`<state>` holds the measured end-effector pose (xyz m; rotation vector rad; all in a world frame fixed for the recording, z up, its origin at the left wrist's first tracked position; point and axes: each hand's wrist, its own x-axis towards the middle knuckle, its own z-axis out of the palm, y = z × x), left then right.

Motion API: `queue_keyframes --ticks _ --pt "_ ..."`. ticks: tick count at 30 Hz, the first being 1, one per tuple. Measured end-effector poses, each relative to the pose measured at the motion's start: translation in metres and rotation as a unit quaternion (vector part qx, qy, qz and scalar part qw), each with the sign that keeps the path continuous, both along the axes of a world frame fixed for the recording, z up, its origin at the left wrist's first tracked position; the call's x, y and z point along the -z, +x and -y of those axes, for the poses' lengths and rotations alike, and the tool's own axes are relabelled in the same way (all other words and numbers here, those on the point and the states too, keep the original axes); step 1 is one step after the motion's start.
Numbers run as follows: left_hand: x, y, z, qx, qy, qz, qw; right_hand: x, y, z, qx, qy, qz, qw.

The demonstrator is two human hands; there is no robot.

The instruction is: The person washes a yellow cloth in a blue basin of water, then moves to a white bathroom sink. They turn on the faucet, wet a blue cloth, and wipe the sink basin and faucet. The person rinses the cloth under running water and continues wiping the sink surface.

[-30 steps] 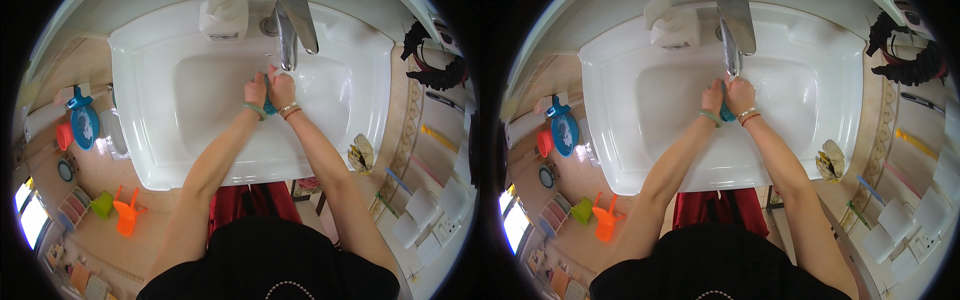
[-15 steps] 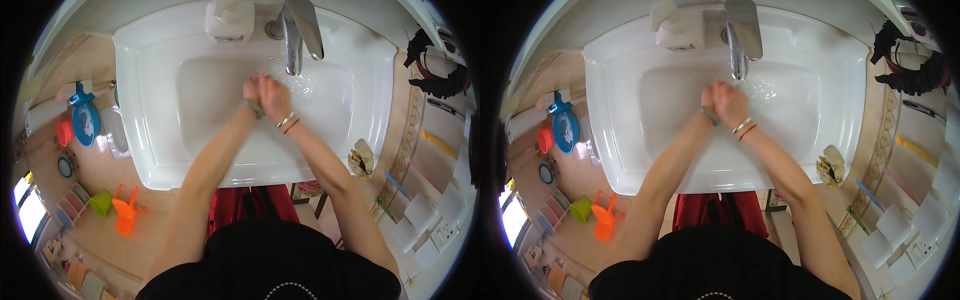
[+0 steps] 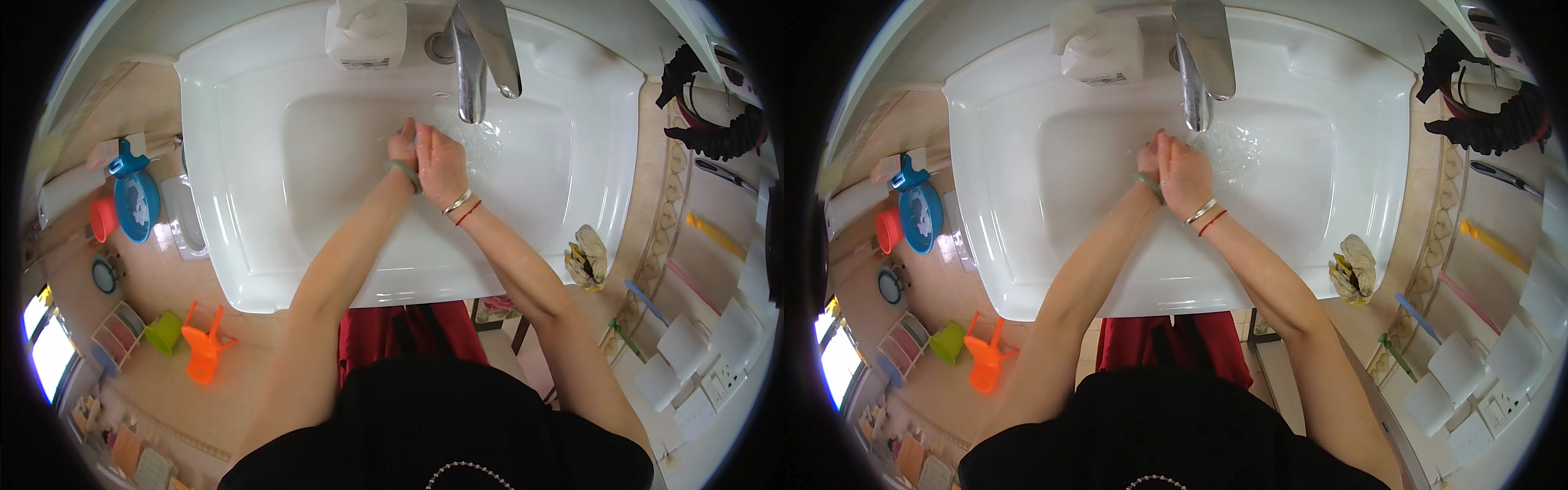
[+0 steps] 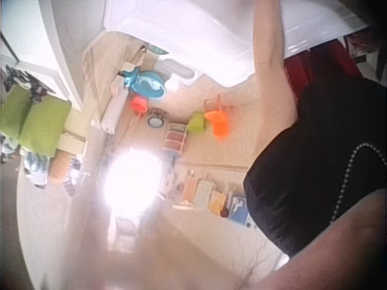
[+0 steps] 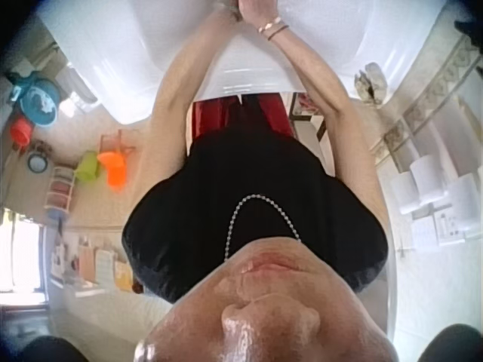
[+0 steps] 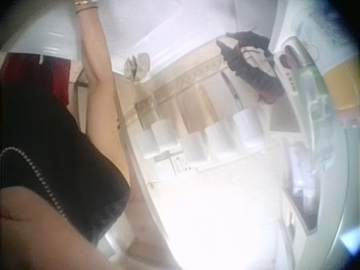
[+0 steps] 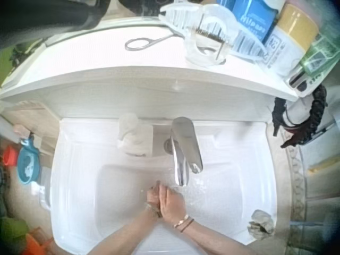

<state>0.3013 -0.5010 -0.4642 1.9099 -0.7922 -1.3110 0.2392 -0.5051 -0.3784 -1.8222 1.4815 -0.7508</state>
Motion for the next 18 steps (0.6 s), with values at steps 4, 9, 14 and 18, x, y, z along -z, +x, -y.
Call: queue_keyframes --ticks 4,9,14,18 --pt "-0.044 -0.019 -0.005 0.006 0.036 -0.033 0.999 0.061 -0.077 0.031 -0.079 0.034 -0.231 0.969" --pt "-0.096 0.020 -0.002 0.013 -0.124 -0.164 0.979 0.001 -0.084 0.034 0.053 0.024 -0.016 0.998" --pt "-0.092 0.078 -0.015 0.243 -0.288 0.204 0.903 -0.038 -0.115 0.030 -0.157 -0.218 -0.159 0.950" --pt "-0.086 0.075 -0.031 0.227 -0.096 0.150 0.957 -0.003 -0.123 0.002 -0.135 -0.094 -0.198 0.966"
